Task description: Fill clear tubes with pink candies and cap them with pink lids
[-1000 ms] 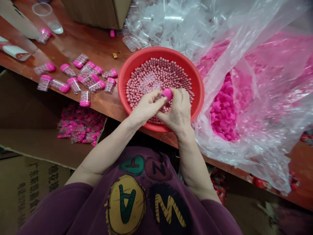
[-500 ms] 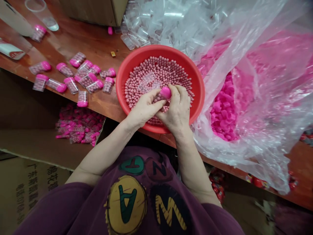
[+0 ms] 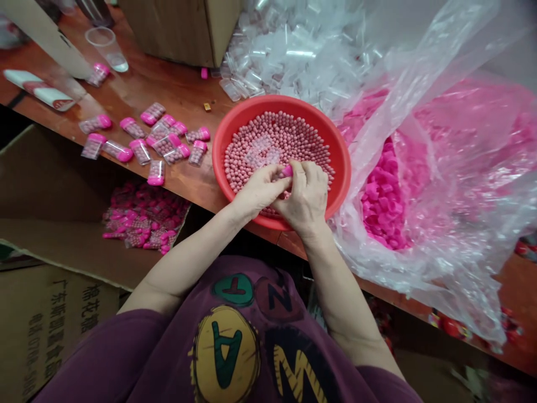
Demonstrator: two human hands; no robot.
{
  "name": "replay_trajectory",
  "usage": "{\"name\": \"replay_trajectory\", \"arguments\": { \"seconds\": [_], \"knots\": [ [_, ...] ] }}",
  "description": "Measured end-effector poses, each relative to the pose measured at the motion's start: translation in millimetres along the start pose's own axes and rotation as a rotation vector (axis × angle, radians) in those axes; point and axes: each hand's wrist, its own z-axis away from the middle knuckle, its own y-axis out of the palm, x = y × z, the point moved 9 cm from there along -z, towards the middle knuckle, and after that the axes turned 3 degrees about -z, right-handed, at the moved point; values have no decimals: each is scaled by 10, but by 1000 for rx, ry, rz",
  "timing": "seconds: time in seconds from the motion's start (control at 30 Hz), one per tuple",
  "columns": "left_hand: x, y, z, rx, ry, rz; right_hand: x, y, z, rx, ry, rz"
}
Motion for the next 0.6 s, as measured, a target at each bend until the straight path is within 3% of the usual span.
{"name": "replay_trajectory", "arguments": {
  "seconds": [0.1, 0.2, 0.27, 0.33, 0.4, 0.5, 0.57, 0.6],
  "knots": [
    [-150, -121, 35, -166, 241, -65, 17, 84, -75, 57, -86, -94],
    [-356, -358, 287, -327, 546, -147, -46, 186, -192, 133, -171, -278],
    [-456, -711, 561, -489, 699, -243, -155, 271, -294, 183, -155, -311],
    [-493, -1285, 920, -746, 769, -350, -235, 370, -382, 234, -135, -263],
    [-439, -2000, 1346, -1038, 730, -421, -253, 462, -434, 275, -130, -191],
    [-255, -2926, 1887, -1339, 463, -578, -209, 569, -437, 326, -111, -97],
    [-231, -3176, 2100, -1443, 375, -740, -156, 625, -401, 379, -102, -47],
    [-256, -3160, 2095, -1423, 391, -800, -125, 651, -377, 415, -105, -30]
  ]
}}
